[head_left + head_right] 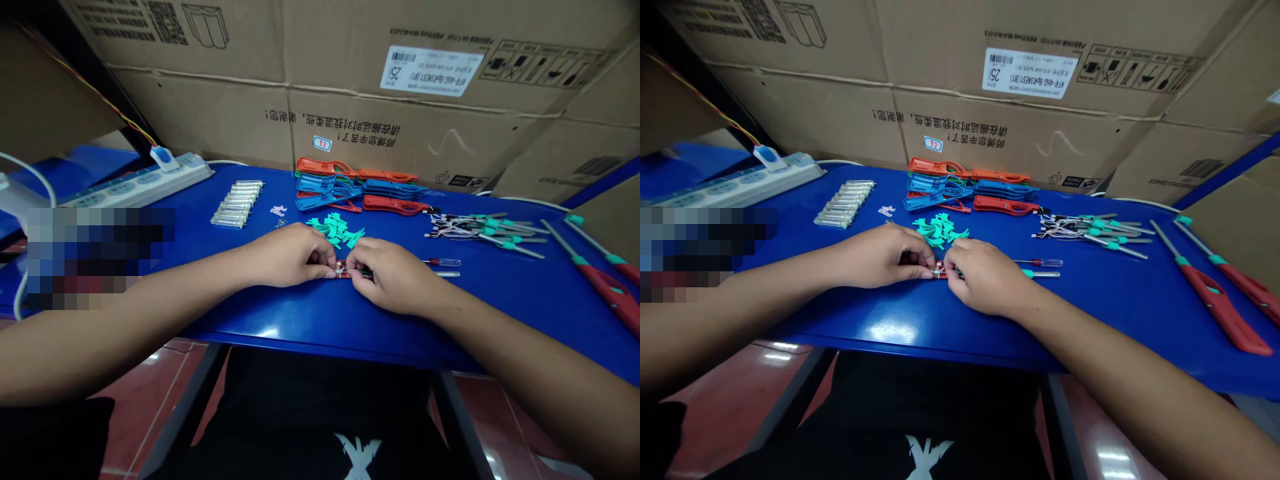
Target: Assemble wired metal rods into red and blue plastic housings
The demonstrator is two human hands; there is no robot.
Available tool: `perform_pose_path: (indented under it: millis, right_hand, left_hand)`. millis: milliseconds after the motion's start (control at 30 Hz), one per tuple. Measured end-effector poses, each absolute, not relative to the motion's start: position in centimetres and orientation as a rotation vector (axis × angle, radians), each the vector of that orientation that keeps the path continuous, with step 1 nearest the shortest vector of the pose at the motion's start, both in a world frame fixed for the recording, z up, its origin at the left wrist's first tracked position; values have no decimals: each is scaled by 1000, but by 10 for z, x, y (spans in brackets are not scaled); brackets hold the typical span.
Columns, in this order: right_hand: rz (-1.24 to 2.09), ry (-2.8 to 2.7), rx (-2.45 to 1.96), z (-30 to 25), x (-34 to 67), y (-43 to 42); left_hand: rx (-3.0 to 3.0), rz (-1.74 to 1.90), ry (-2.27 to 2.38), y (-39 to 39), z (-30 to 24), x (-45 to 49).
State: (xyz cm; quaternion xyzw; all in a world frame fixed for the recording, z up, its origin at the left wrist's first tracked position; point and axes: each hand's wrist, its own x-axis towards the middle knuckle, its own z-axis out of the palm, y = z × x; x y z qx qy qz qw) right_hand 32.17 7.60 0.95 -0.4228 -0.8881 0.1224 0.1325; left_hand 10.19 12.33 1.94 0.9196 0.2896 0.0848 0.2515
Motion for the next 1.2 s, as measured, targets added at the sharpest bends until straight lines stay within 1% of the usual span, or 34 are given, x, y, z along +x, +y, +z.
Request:
perform_pose_path:
  millis: [333,700,1200]
  right_hand:
    - [376,-2540,-1231,7,320,76]
    - [325,-2508,-1196,10,327,75]
    - [262,-2552,-1120,4,324,77]
  left_hand:
    - [2514,240,783,123,20,102]
    - [2367,243,811,127,17,101]
    - [2331,258,837,126,16,102]
